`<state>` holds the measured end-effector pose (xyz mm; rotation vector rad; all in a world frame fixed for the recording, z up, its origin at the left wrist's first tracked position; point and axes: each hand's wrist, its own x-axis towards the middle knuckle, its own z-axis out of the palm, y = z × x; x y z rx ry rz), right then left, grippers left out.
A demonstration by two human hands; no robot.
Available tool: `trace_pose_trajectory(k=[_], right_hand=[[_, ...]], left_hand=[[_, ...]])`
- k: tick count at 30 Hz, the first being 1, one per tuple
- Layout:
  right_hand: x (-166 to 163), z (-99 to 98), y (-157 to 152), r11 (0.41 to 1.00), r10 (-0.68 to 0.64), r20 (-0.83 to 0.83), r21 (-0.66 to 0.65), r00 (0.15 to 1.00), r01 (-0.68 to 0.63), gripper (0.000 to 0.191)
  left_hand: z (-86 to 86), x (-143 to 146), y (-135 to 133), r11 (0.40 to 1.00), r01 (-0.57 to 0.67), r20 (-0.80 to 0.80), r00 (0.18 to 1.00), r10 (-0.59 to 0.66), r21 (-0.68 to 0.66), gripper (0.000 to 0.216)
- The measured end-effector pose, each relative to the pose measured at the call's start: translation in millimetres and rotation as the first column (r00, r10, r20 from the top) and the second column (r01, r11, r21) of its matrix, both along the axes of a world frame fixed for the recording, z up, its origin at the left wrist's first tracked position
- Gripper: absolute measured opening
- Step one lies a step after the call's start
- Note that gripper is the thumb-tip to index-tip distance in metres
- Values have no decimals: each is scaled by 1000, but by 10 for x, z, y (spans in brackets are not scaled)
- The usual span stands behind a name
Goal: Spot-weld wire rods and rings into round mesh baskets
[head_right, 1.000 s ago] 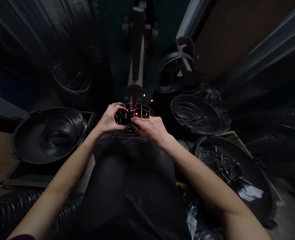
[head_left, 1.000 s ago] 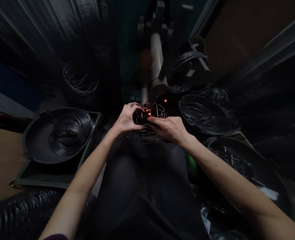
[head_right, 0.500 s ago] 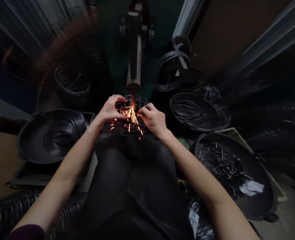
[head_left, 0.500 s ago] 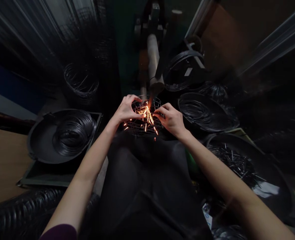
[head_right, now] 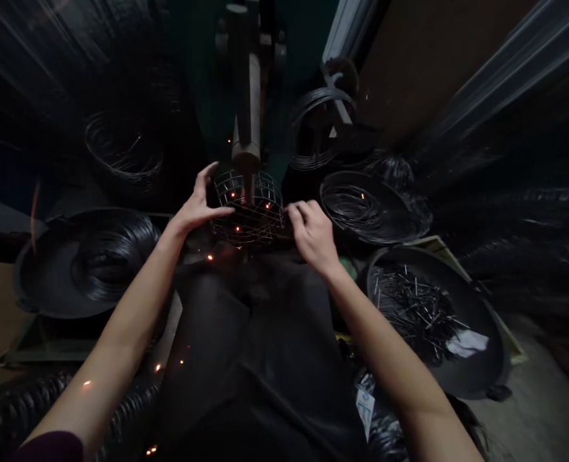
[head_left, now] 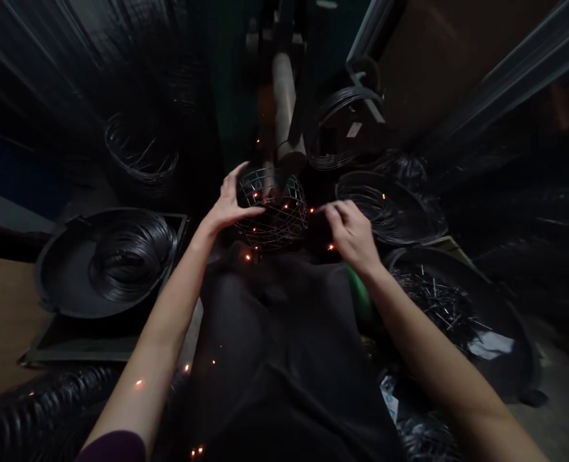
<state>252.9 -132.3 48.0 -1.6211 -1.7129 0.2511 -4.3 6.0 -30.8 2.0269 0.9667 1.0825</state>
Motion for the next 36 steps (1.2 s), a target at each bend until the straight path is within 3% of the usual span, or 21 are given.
trace_pose_trajectory(k=[3,5,9,11,13,16,19,22,27,31,36], right_hand=[[228,-107,-588,987,-3,-107,-162,994,-14,39],[366,-345,-927,945,-27,-124,-327,992,-15,40],[561,-953,-1347,829,85,-137,-540,987,-146,39],[600,-1095,-1404,804,120,-155,-565,981,-188,36],[566,-1034,-1366,804,81,-182,-569,980,-172,34],[353,-644,-1163,837,20,-279,-521,960,-169,43],[35,-176,-864,842,80,-402,-463,912,-278,40],[-239,107,-641,805,189,-488,-419,852,-419,28],[-404,96,-632,700,286,-551,-439,784,-563,26],[-390,26,-681,686,259,-556,-469,789,-556,27],[-402,93,-636,649,236,-582,-501,778,-572,27]], left_hand=[[-354,-182,-143,961,71,179,984,-23,-266,128],[-539,-240,-225,913,102,246,969,-1,-395,135],[-647,-236,-317,916,28,333,935,117,-400,134],[-595,-239,-371,942,-30,351,924,154,-334,130],[-514,-277,-456,966,-74,327,932,155,-247,124],[-373,-381,-608,983,-114,271,951,150,-141,115],[-234,-456,-709,986,-159,205,964,167,-51,107],[-153,-460,-747,983,-185,154,971,183,1,98],[-218,-412,-763,984,-120,207,968,145,-130,95],[-285,-380,-739,984,-102,251,958,137,-146,96],[-247,-357,-720,993,-72,229,969,92,-94,94]])
